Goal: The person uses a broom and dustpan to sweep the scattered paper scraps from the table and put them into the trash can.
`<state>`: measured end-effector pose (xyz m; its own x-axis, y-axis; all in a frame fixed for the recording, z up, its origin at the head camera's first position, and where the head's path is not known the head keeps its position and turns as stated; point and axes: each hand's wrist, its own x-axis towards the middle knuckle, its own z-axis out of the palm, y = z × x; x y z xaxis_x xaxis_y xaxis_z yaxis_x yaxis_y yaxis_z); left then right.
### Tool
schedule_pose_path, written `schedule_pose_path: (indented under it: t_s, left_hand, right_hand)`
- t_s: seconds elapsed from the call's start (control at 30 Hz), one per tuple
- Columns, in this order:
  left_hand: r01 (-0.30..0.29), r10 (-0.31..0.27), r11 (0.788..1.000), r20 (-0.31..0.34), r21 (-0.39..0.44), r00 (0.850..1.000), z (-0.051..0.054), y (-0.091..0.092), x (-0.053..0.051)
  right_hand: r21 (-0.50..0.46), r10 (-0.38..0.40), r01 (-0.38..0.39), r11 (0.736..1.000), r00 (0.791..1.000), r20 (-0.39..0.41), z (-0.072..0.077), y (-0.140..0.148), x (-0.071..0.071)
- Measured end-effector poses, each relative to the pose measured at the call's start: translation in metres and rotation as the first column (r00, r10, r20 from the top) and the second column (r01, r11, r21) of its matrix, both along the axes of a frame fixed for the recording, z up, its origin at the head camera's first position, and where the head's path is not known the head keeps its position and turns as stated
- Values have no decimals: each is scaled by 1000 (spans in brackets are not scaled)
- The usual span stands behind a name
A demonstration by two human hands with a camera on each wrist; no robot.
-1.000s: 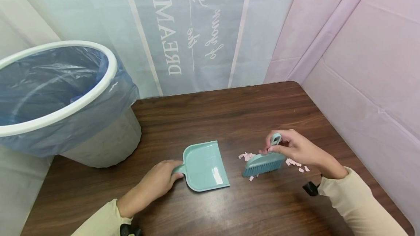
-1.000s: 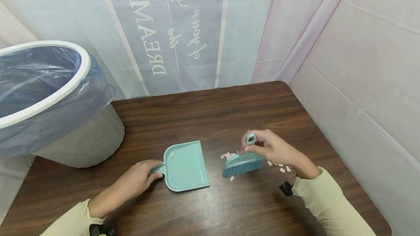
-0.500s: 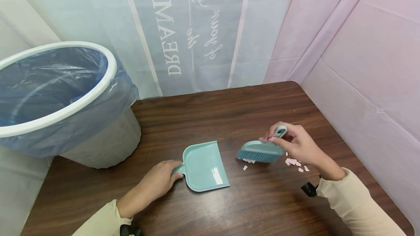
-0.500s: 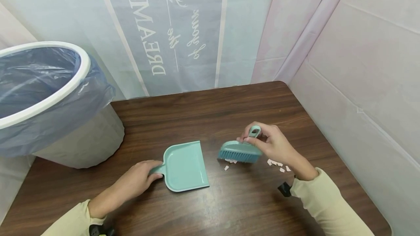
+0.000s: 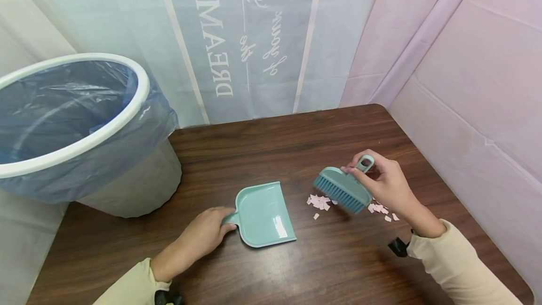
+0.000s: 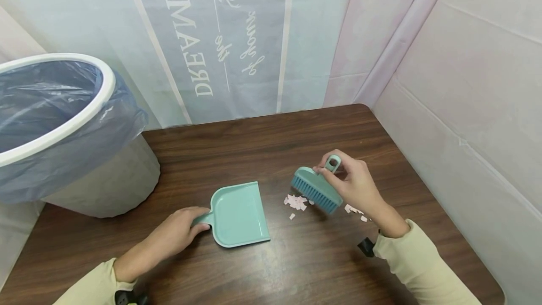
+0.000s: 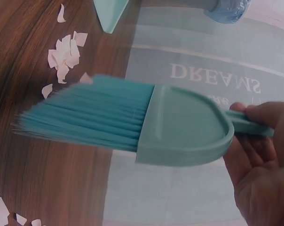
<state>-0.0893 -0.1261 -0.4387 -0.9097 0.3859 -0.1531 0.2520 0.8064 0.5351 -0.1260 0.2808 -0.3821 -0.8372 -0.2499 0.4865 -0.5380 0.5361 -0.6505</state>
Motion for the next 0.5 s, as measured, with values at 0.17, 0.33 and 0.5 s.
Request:
schedule_pose_path:
  t_s: [0.17,0.33,0.5]
  left_hand:
    - [-1,1,1000,-3,0,1000,-1,0,0]
    - [-1,1,1000,-2,1,1000,-1,0,0]
    - [-2,2,1000,1,4,1000,-1,0,0]
  right_hand:
    - [42,-86,86,995,996,-1,-1,1,0]
    - [54,-82,86,995,995,-64,-5,0,-3]
    - [99,-71,87,991,986,-153,-7,0,-5]
